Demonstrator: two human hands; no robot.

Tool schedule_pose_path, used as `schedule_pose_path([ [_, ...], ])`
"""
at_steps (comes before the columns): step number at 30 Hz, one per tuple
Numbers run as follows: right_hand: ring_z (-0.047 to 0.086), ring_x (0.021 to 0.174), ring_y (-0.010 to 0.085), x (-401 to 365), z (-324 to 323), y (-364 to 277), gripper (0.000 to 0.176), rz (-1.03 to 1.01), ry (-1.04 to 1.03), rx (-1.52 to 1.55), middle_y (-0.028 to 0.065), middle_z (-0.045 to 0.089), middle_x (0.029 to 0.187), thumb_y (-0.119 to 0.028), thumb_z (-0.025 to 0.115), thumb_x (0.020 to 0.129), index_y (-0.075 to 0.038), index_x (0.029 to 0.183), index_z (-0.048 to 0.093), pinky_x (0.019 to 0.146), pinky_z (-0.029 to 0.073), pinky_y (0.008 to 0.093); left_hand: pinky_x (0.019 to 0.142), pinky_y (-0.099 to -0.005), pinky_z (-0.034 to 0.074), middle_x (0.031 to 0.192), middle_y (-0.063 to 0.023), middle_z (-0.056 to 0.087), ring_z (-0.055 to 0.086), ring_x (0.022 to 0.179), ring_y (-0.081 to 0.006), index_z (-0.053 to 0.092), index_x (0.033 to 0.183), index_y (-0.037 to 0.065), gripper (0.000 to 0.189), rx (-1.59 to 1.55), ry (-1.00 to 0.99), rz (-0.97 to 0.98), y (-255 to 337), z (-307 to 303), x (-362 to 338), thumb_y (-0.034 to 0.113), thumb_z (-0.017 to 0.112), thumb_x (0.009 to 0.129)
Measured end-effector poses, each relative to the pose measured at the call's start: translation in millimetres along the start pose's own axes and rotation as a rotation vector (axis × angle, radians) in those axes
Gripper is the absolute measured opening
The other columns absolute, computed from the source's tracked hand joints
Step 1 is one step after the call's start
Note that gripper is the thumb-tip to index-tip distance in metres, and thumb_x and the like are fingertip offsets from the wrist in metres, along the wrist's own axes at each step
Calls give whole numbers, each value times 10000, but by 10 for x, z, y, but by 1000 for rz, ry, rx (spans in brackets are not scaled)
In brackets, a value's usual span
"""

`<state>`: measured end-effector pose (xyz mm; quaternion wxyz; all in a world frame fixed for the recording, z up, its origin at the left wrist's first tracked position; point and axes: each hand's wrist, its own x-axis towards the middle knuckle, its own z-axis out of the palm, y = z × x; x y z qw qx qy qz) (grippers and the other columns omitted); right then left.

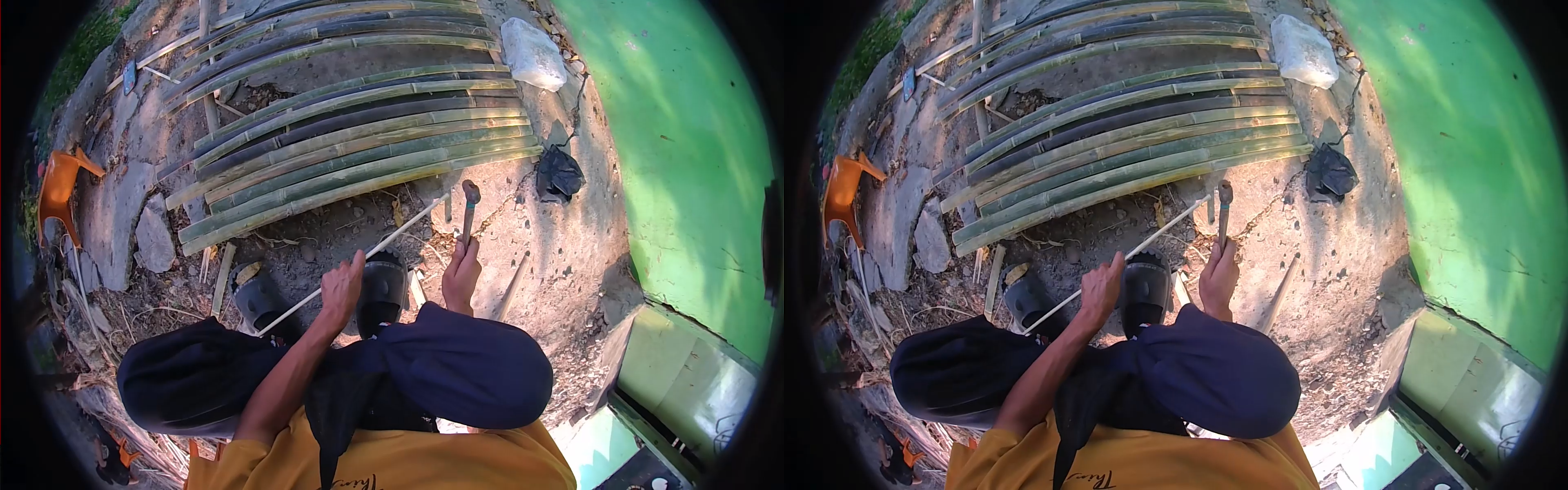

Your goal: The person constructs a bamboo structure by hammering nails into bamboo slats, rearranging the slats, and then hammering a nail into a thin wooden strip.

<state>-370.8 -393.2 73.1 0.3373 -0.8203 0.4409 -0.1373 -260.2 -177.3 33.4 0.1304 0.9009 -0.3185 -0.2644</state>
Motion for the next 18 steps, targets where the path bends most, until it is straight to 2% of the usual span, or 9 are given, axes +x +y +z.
schedule_pose_path([
  [1,646,653,419,-6,-7,-32,221,-34,27,-11,206,623,731,-226,419,1087,-34,1121,525,559,428,478,544,-532,536,811,-206,686,708,696,-422,488,1091,120,147,2,-3,4,-2,-10,11,108,530,951],
  [4,646,683,440,-133,230,289,216,1,-7,-223,224,633,759,-218,423,1084,-30,1132,520,569,431,499,541,-529,535,814,-208,685,708,695,-421,484,1099,117,167,8,-7,6,-21,-13,-31,91,529,941],
  [11,645,744,484,-192,24,210,210,198,-20,-154,259,653,814,-202,430,1080,-22,1154,508,590,438,541,553,-526,532,803,-200,683,707,695,-416,489,1108,111,182,0,1,6,-19,-10,-2,83,530,933],
  [13,644,633,400,-24,-92,-36,201,63,5,-26,192,606,697,-208,422,1083,-35,1105,522,552,434,465,552,-528,529,795,-202,682,704,694,-419,492,1100,107,170,-6,1,10,-16,1,11,86,528,935],
  [16,638,621,394,-48,55,38,210,-57,43,-39,182,591,674,-218,433,1083,-29,1101,521,546,434,466,557,-536,525,780,-210,680,700,697,-429,497,1088,100,145,-23,-5,3,-50,7,4,99,524,946],
  [17,628,607,374,-159,234,277,221,21,27,-202,170,574,669,-225,443,1082,-19,1094,523,549,439,450,563,-543,523,772,-217,680,698,701,-435,498,1084,97,134,-36,-10,6,-49,-8,26,111,523,953],
  [18,628,607,374,-204,268,332,221,10,35,-200,170,574,669,-225,443,1082,-19,1094,523,549,439,450,563,-543,523,772,-217,680,698,701,-435,498,1084,97,134,-37,2,9,-43,-36,38,111,523,953],
])
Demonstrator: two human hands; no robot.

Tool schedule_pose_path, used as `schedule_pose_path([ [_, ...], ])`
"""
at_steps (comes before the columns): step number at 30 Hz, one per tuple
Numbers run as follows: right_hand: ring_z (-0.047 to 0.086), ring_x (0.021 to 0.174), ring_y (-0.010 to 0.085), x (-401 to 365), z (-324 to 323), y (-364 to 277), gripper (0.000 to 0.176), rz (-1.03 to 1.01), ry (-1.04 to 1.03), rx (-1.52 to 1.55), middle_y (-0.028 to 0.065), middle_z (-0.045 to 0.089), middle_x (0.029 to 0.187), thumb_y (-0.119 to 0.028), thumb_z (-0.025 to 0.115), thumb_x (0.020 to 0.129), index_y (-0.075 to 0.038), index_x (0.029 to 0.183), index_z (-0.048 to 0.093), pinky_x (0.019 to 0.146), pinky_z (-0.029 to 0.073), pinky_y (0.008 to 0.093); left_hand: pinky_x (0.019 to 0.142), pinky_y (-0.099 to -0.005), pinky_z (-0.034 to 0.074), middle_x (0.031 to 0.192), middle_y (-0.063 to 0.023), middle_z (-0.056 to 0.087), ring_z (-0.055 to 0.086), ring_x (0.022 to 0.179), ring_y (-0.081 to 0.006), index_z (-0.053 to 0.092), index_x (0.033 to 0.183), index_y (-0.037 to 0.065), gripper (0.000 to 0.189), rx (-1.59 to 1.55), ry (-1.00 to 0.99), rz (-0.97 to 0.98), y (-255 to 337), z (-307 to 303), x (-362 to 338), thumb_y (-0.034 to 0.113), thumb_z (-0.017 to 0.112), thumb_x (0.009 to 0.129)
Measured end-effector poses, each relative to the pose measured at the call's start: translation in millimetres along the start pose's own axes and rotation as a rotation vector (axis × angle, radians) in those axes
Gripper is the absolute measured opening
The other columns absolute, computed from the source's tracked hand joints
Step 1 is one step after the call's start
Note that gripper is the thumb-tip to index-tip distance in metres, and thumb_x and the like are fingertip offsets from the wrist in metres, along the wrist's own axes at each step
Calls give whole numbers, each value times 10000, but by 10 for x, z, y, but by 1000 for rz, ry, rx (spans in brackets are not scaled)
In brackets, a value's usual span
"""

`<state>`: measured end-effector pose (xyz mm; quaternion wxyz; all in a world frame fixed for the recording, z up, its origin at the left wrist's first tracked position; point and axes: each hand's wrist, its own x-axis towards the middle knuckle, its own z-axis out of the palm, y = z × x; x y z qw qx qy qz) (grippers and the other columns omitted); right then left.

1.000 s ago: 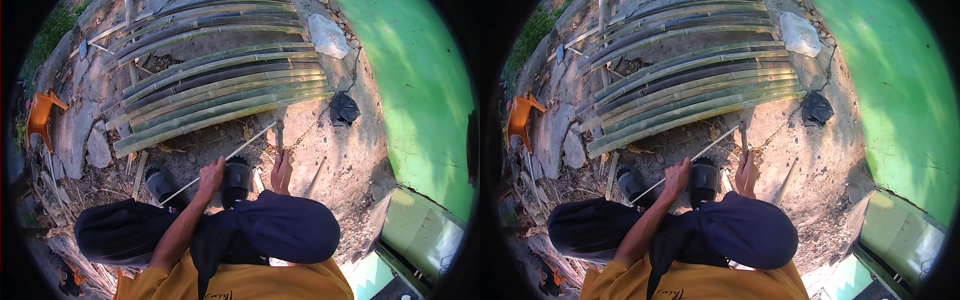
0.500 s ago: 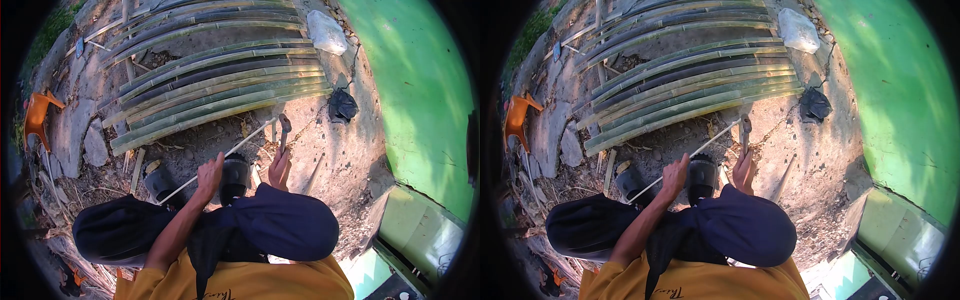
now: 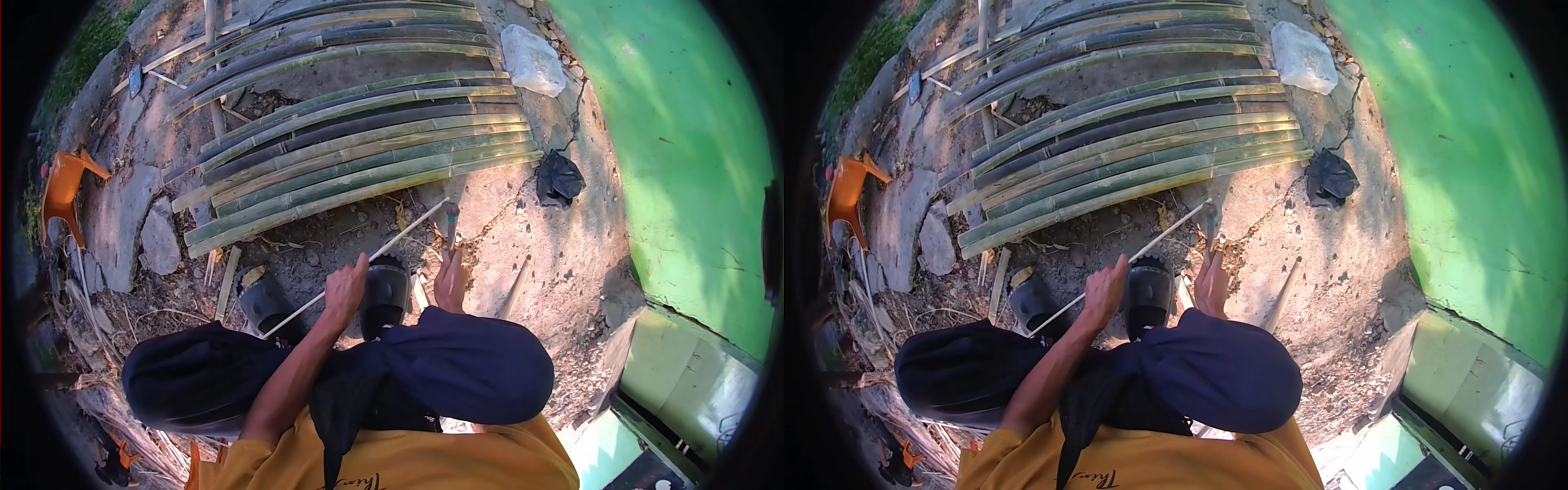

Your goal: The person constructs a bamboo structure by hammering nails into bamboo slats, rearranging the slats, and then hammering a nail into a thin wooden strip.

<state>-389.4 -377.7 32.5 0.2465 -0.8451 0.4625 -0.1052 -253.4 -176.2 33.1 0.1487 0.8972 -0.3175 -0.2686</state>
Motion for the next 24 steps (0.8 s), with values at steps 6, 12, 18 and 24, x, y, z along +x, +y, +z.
schedule_pose_path([
  [6,615,590,360,-263,56,150,226,179,-10,125,169,566,665,-223,446,1082,-13,1091,527,539,429,441,571,-538,542,757,-218,700,705,697,-426,524,1100,115,133,5,-50,-6,-41,61,-11,138,512,969],
  [12,575,577,395,-23,-41,-49,249,67,-22,180,195,569,671,-255,424,1089,-23,1074,513,537,393,487,589,-559,532,771,-239,697,701,717,-445,522,1094,108,120,-44,-75,-25,-21,-12,17,161,505,987],
  [18,574,601,437,-196,58,54,242,165,-87,171,218,569,678,-254,422,1088,-26,1054,494,555,380,520,653,-599,519,795,-251,698,688,761,-483,540,1080,102,144,-106,-126,-73,-33,-62,34,221,515,1003],
  [24,584,619,459,-9,11,11,244,143,-104,175,232,576,678,-268,421,1089,-37,1035,481,566,385,536,761,-626,499,851,-283,689,662,830,-518,568,1091,85,232,-235,-196,-60,-63,-233,157,296,507,1017],
])
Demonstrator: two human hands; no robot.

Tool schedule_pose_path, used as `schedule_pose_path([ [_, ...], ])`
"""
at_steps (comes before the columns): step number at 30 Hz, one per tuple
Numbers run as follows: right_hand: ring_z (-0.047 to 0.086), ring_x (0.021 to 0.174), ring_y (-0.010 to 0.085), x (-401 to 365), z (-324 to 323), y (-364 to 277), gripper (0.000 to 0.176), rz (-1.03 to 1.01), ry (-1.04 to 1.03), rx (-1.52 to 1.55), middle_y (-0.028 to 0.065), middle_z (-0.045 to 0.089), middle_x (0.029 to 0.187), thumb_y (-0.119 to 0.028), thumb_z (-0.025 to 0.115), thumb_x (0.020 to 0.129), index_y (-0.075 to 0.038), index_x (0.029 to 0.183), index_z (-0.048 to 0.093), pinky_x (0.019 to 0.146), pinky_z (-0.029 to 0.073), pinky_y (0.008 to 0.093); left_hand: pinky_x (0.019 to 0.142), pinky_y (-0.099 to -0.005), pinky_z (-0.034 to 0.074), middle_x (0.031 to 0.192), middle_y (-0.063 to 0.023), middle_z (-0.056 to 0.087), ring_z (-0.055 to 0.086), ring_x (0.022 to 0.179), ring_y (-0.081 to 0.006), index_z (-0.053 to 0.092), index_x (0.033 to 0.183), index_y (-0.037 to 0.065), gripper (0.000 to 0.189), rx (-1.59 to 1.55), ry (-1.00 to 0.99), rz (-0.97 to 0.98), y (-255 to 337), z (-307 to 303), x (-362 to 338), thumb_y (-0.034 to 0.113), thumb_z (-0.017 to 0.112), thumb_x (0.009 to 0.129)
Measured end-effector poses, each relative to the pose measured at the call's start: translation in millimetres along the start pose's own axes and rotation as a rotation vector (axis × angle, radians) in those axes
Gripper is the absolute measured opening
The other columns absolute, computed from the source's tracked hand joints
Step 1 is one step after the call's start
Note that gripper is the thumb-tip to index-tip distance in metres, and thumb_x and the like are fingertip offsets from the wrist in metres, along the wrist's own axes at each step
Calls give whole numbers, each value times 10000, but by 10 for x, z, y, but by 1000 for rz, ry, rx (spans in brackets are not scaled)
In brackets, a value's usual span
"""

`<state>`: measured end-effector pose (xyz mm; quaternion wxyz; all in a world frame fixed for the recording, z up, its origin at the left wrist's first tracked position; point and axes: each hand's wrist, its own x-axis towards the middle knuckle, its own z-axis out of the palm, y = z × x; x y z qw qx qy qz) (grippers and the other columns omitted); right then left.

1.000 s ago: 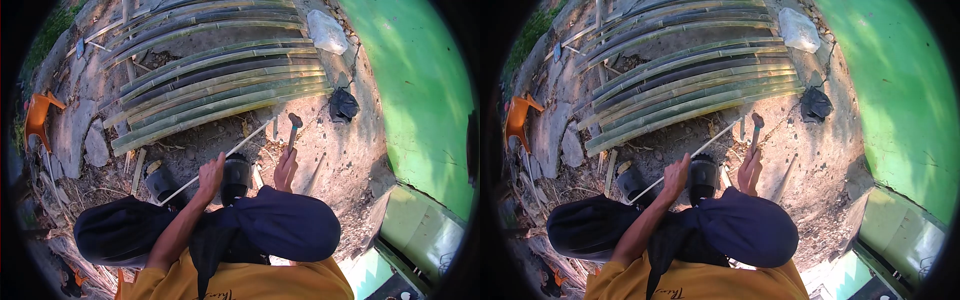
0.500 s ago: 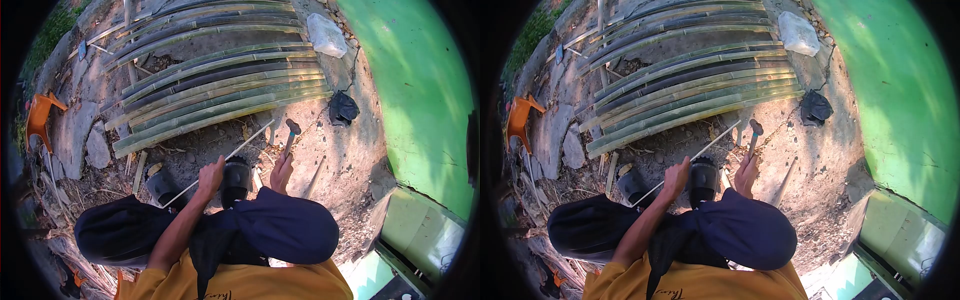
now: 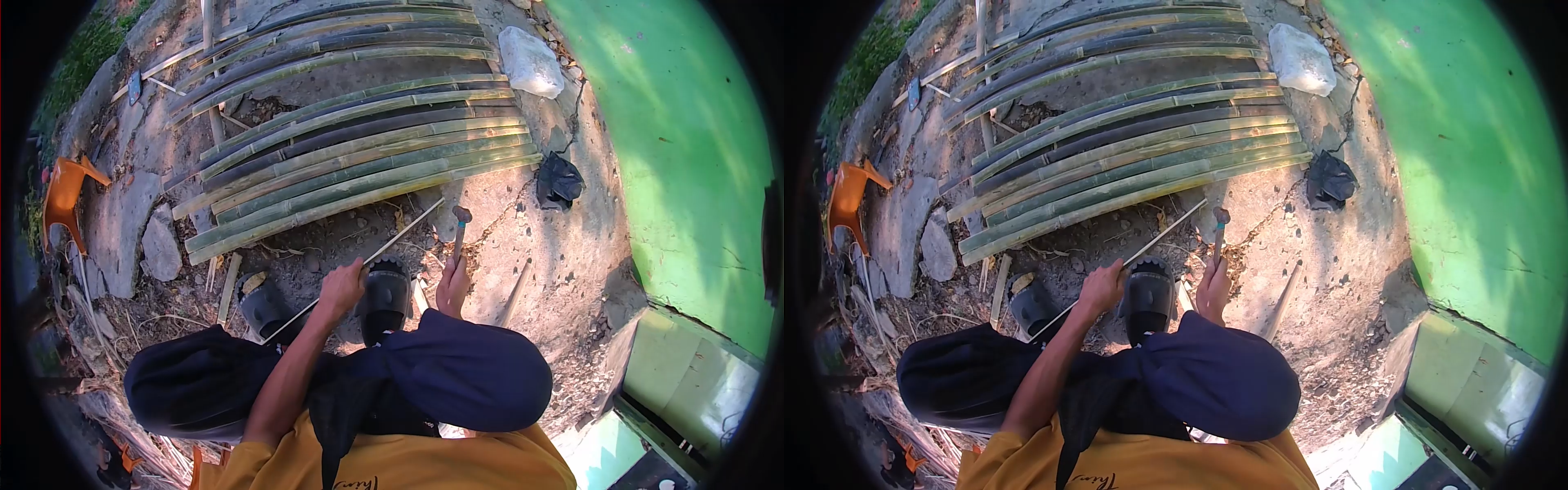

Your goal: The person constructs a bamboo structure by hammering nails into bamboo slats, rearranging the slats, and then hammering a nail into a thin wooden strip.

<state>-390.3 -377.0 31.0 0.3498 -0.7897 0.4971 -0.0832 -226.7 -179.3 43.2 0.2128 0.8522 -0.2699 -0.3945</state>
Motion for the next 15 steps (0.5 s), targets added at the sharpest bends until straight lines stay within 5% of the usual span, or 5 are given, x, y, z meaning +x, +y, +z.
schedule_pose_path([
  [3,601,629,416,14,-8,-63,315,24,-20,-30,208,576,692,-312,422,1091,-26,1156,536,570,415,501,779,-627,495,878,-293,688,660,860,-517,567,1092,79,242,43,-10,-35,94,-156,-10,302,510,1016],
  [15,608,634,428,-4,-40,-81,308,6,-11,8,216,591,698,-313,420,1091,-33,1159,529,570,420,508,1023,-506,469,1221,-281,659,611,1178,-441,672,1217,15,494,-41,-313,-66,506,-912,448,427,506,1001],
])
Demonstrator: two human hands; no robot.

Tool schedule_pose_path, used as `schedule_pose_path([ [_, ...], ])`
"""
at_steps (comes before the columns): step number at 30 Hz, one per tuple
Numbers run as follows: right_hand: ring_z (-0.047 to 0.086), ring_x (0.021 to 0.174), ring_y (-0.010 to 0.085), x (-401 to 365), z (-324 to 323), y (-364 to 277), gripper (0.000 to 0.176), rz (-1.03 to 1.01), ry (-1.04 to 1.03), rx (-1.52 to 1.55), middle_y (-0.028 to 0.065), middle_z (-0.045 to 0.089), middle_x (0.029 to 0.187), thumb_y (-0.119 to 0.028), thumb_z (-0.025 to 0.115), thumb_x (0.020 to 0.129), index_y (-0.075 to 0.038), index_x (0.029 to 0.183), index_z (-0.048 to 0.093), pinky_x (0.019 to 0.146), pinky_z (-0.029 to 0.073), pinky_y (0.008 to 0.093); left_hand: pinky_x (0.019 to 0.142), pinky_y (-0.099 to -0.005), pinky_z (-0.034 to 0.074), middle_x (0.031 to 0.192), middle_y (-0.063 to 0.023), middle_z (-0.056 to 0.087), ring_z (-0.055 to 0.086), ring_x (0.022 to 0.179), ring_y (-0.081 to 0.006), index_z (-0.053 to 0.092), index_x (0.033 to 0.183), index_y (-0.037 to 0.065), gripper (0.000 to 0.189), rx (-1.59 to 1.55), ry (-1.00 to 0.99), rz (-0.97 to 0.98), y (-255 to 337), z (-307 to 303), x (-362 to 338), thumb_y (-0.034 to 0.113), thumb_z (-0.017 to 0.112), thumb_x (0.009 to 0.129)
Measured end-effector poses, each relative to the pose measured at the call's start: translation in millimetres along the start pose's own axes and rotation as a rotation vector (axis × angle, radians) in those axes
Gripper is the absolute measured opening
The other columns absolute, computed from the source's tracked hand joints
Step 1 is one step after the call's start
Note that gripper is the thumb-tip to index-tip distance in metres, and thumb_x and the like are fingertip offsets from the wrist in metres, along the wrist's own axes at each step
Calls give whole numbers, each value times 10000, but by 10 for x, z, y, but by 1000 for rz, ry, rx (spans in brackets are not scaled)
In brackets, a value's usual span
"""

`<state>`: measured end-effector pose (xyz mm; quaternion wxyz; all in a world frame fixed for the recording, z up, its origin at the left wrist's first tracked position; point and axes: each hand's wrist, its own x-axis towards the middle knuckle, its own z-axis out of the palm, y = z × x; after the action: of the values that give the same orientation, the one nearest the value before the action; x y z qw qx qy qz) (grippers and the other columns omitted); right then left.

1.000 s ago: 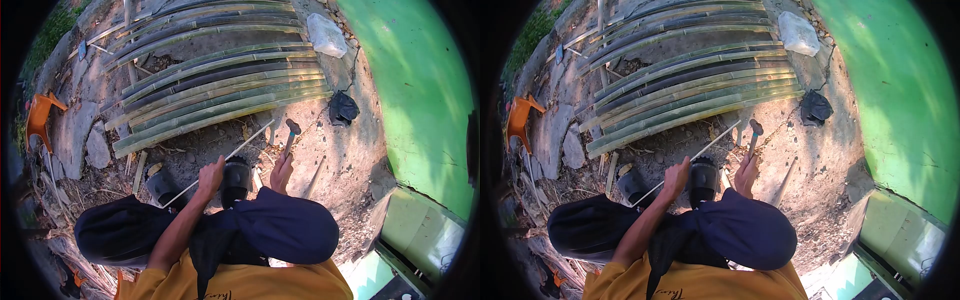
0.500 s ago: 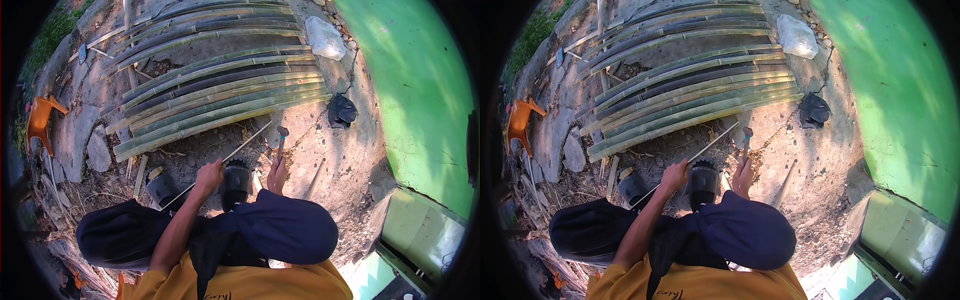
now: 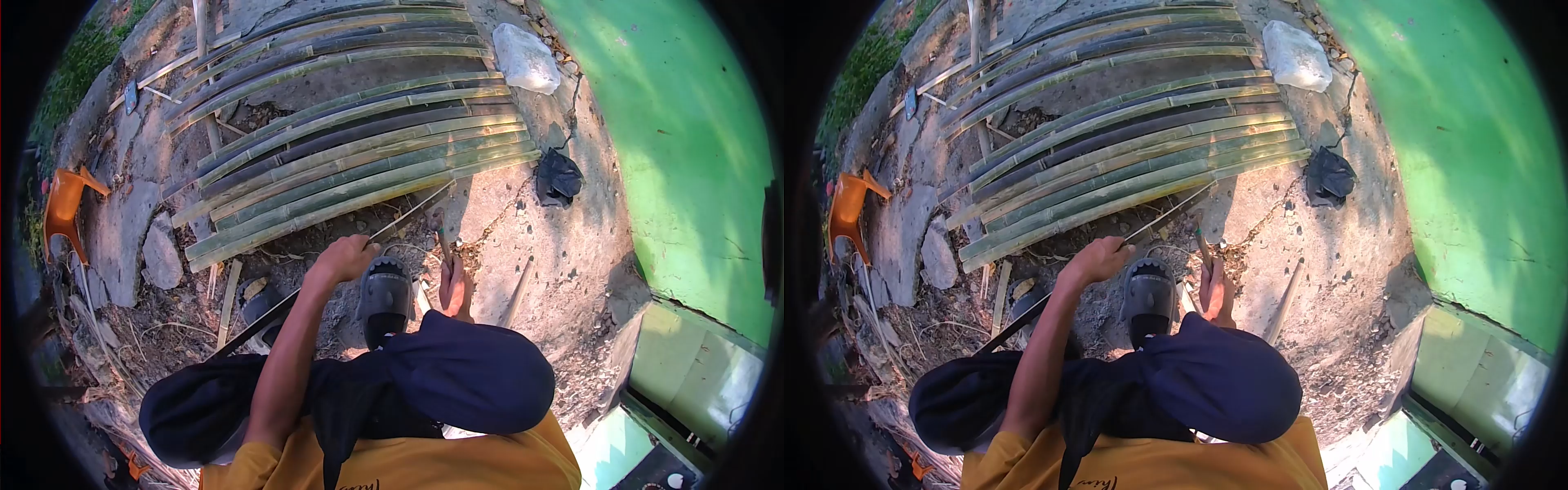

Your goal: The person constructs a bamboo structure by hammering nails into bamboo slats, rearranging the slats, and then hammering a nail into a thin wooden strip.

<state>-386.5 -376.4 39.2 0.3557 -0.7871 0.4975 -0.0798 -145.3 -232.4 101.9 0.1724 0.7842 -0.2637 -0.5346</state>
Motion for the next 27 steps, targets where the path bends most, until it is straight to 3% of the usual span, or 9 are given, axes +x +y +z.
schedule_pose_path([
  [3,610,635,431,-36,-10,29,306,3,-3,-2,218,594,699,-313,420,1091,-35,1160,527,570,422,510,974,-507,488,1151,-279,682,620,1130,-462,670,1136,-37,513,139,-57,18,155,-111,51,418,468,1016],
  [12,615,639,439,-39,17,11,301,11,3,32,224,605,704,-314,419,1091,-40,1162,522,571,425,515,990,-507,505,1212,-259,678,641,1156,-424,717,1151,4,472,352,-59,-135,859,-463,-535,400,494,1021],
  [17,618,641,444,-29,15,24,298,20,4,47,227,612,707,-314,418,1091,-43,1163,519,571,427,519,996,-503,510,1215,-258,682,651,1151,-421,733,1125,0,456,439,-3,-237,780,-398,-483,379,502,1018],
  [20,620,642,447,-36,13,18,296,26,7,51,229,615,708,-314,418,1091,-45,1164,517,571,428,520,987,-467,531,1206,-212,705,670,1149,-385,748,1132,32,401,446,18,-253,712,-445,-430,340,527,1002],
  [22,621,643,449,-50,-14,-12,295,27,9,63,230,618,709,-314,418,1091,-46,1164,516,571,429,522,1005,-520,495,1219,-274,671,633,1154,-452,719,1144,-11,470,409,-23,-229,639,-498,-407,381,498,1012],
  [27,624,645,454,-47,-82,-72,292,41,19,83,234,624,712,-315,417,1091,-49,1165,513,572,431,525,1008,-526,487,1184,-282,680,637,1139,-453,722,1124,-20,462,355,17,-206,815,-513,-651,366,494,1013],
])
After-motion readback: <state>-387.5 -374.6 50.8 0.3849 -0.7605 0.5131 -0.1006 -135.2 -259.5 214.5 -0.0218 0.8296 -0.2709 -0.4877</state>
